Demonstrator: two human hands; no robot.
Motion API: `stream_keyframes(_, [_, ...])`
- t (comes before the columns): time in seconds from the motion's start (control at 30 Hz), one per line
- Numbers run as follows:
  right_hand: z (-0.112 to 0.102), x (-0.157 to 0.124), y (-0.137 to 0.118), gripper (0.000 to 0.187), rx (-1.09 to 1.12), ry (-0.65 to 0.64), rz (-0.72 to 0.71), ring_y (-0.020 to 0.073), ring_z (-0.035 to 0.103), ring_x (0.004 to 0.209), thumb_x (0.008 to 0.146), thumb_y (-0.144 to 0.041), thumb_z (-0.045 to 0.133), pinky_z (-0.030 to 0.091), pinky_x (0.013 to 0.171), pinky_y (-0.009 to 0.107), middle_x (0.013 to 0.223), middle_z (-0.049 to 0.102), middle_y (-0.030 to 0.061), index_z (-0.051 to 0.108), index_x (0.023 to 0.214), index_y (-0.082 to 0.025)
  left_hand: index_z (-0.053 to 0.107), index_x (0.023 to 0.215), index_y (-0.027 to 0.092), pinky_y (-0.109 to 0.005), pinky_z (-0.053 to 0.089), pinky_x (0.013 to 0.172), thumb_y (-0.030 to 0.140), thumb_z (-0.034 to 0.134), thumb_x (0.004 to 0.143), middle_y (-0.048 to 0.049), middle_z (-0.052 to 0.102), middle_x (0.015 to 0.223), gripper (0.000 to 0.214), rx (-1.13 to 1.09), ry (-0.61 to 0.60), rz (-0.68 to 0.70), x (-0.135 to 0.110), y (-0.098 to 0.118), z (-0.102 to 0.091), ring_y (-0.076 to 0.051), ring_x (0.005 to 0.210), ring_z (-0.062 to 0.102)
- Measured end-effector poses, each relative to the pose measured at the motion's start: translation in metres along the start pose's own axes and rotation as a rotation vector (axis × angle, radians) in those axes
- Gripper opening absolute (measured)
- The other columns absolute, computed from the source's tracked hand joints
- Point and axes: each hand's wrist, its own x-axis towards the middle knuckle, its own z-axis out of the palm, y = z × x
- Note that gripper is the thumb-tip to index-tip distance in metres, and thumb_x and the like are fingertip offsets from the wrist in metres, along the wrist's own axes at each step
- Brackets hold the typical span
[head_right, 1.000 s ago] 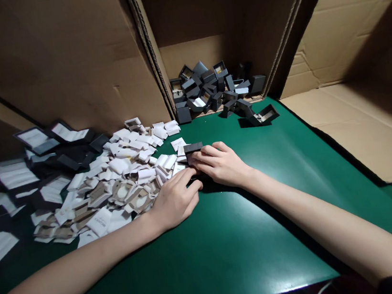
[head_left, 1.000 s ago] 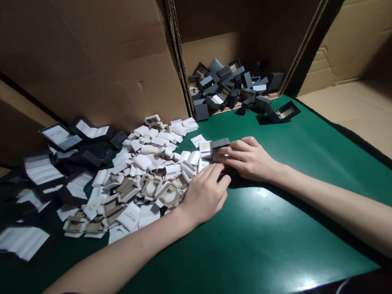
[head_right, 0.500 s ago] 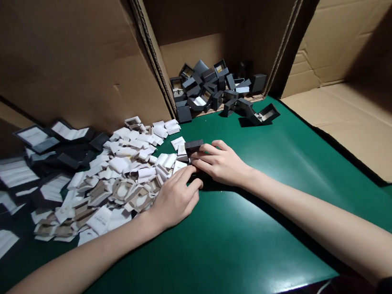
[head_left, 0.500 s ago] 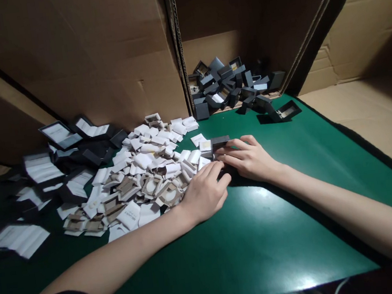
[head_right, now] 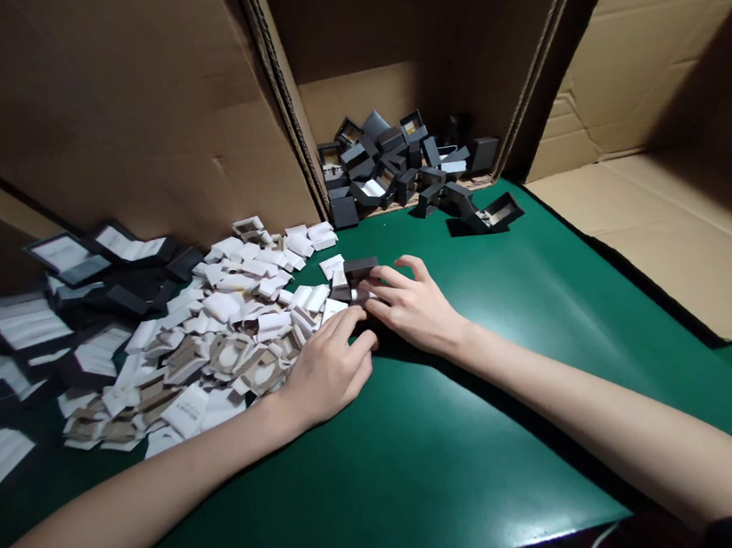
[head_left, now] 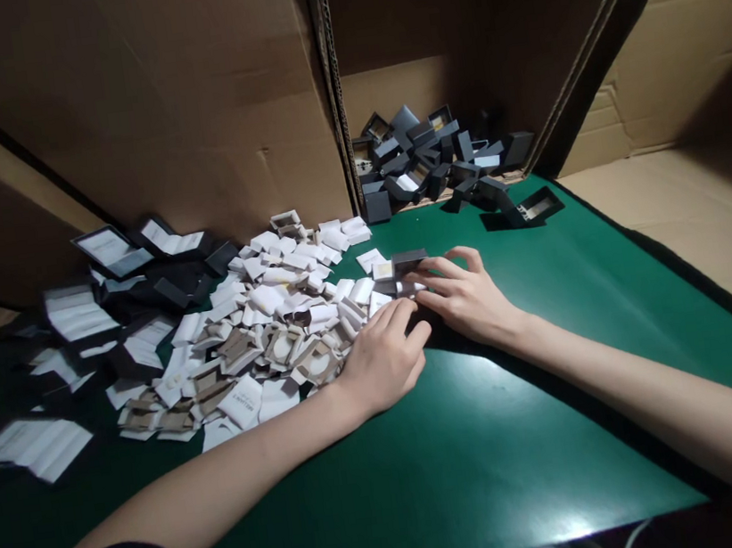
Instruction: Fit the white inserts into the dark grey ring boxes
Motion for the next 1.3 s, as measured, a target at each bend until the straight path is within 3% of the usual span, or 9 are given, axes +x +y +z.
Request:
stream_keyframes(0.23, [0.0052,-0.0006,0.0067,0.021,0.120,-0.043,-0.036,0.0195,0.053,0.108,0.094,-0.015,0.044,0.038,0.085,0.035,0.116,0.067,0.0062,0.065,0.090,-0.015,0.053,0.086,0.014,-0.037,0.048,0.083,0.010,0.046,0.080,-0.0109,0.049,0.098,0.010,-0.025,-0.005,-0.009,0.0008,0.0003,-0.0005,-0.023,0.094,0.052])
stream_keyframes(0.4, [0.0071,-0.0002,0.0064,0.022,0.140,-0.037,-0.020,0.0193,0.056,0.100,0.094,-0.015,0.043,0.042,0.092,0.041,0.113,0.067,0.0063,0.065,0.088,-0.016,0.053,0.086,0.015,-0.038,0.048,0.084,0.010,0.047,0.081,-0.0113,0.049,0.098,0.010,-0.048,-0.008,-0.017,0.0006,0.0003,-0.0008,-0.024,0.096,0.052])
stream_keyframes(0.53, [0.0078,0.0003,0.0042,0.027,0.170,-0.064,0.008,0.0195,0.059,0.097,0.094,-0.012,0.039,0.033,0.108,0.054,0.113,0.067,0.0076,0.064,0.085,-0.016,0.053,0.087,0.014,-0.041,0.048,0.088,0.009,0.047,0.080,-0.0138,0.048,0.107,0.011,-0.058,-0.001,-0.018,0.0008,0.0007,-0.0012,-0.026,0.102,0.051])
stream_keyframes(0.73, [0.0080,0.0003,0.0009,0.027,0.210,-0.099,0.044,0.0211,0.061,0.104,0.094,-0.012,0.037,0.031,0.110,0.059,0.118,0.065,0.0117,0.064,0.091,-0.015,0.053,0.088,0.014,-0.043,0.047,0.093,0.010,0.049,0.079,-0.0154,0.045,0.115,0.011,-0.061,0.018,-0.032,0.0009,0.0020,-0.0008,-0.029,0.111,0.049])
stream_keyframes(1.03, [0.0076,0.0000,0.0002,0.019,0.170,-0.093,0.031,0.0220,0.063,0.108,0.092,-0.014,0.046,0.042,0.107,0.048,0.121,0.065,0.0114,0.064,0.097,-0.013,0.053,0.087,0.014,-0.044,0.047,0.095,0.010,0.050,0.079,-0.0157,0.045,0.114,0.010,-0.053,0.013,-0.029,0.0005,0.0022,-0.0020,-0.030,0.114,0.048])
stream_keyframes(1.17, [0.0064,-0.0001,-0.0004,0.017,0.187,-0.061,0.063,0.0226,0.064,0.105,0.090,-0.015,0.050,0.054,0.091,0.039,0.117,0.067,0.0096,0.066,0.094,-0.014,0.054,0.088,0.014,-0.044,0.047,0.095,0.010,0.049,0.079,-0.0147,0.047,0.112,0.012,-0.058,0.016,-0.030,0.0004,0.0026,-0.0020,-0.029,0.113,0.049])
stream_keyframes(1.3, [0.0065,-0.0012,-0.0007,0.018,0.238,-0.058,0.089,0.0230,0.063,0.108,0.090,-0.013,0.050,0.056,0.082,0.036,0.116,0.068,0.0092,0.067,0.096,-0.015,0.054,0.089,0.014,-0.044,0.046,0.097,0.011,0.049,0.079,-0.0149,0.047,0.113,0.012,-0.062,0.020,-0.037,0.0005,0.0029,-0.0015,-0.029,0.115,0.048])
